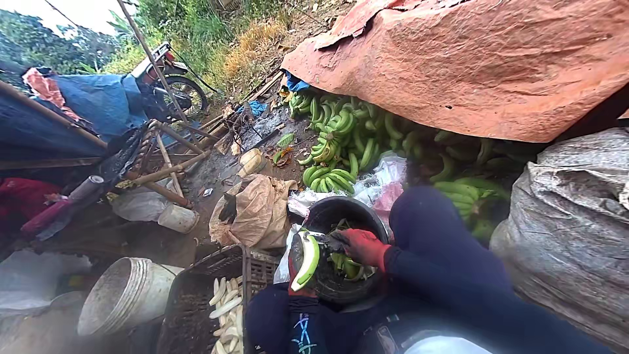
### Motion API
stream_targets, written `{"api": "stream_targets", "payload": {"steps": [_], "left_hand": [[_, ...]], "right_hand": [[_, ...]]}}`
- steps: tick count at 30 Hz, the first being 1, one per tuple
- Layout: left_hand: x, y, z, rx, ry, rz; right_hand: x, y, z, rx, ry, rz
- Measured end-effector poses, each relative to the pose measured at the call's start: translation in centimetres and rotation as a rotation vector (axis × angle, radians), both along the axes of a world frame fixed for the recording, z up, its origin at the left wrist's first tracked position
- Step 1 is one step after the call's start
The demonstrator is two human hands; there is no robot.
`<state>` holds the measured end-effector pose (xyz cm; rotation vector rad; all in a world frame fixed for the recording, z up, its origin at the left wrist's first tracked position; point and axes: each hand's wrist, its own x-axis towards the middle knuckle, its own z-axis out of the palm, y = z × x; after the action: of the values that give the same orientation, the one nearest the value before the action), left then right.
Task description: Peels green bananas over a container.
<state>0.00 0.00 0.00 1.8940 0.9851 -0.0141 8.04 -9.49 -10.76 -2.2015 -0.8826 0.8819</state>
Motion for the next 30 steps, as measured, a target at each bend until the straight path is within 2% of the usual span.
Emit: {"api": "stream_targets", "payload": {"steps": [2,4,5,7,9,11,13,15,19,23,26,27,30], "left_hand": [[-0.8,0.1,-0.9,-0.008,-0.164,0.041],[-1.8,2.8,-3.2,0.006,-0.125,-0.030],[-2.7,5.5,-5.2,-0.037,-0.101,-0.147],[-3.8,10.9,-11.8,-0.069,-0.236,-0.361],[-3.2,12.7,-15.0,-0.107,-0.268,-0.405],[-2.1,11.4,-14.4,-0.099,-0.260,-0.286],[-1.4,9.6,-12.8,-0.184,-0.333,-0.126],[-0.9,9.1,-12.8,-0.362,-0.405,0.029],[-0.2,8.8,-12.8,-0.727,-0.634,0.208],[0.3,8.3,-11.8,-0.664,-0.654,0.360],[0.3,7.7,-11.5,-0.565,-0.751,0.383],[0.1,8.3,-12.4,-0.586,-0.813,0.348],[0.1,7.9,-11.3,-0.655,-0.728,0.383]], "right_hand": [[1.4,0.1,-0.4,0.015,-0.049,0.030],[2.7,0.4,-0.1,0.014,-0.063,0.064],[3.3,0.6,0.1,0.006,-0.069,0.071],[4.4,1.0,0.4,-0.005,-0.080,0.053],[5.5,1.2,0.9,-0.040,-0.087,-0.009],[5.8,0.9,1.4,-0.068,-0.101,-0.125],[5.1,0.2,2.2,-0.059,-0.123,-0.198],[3.4,-0.5,2.4,-0.035,-0.130,-0.144],[-1.1,-1.3,1.0,0.025,-0.212,0.064],[-2.7,-1.9,0.1,0.066,-0.307,0.141],[-2.7,-2.0,0.0,0.044,-0.379,0.159],[-2.7,-1.9,0.3,0.025,-0.387,0.161],[-2.4,-1.2,1.7,-0.056,-0.332,0.124]]}}
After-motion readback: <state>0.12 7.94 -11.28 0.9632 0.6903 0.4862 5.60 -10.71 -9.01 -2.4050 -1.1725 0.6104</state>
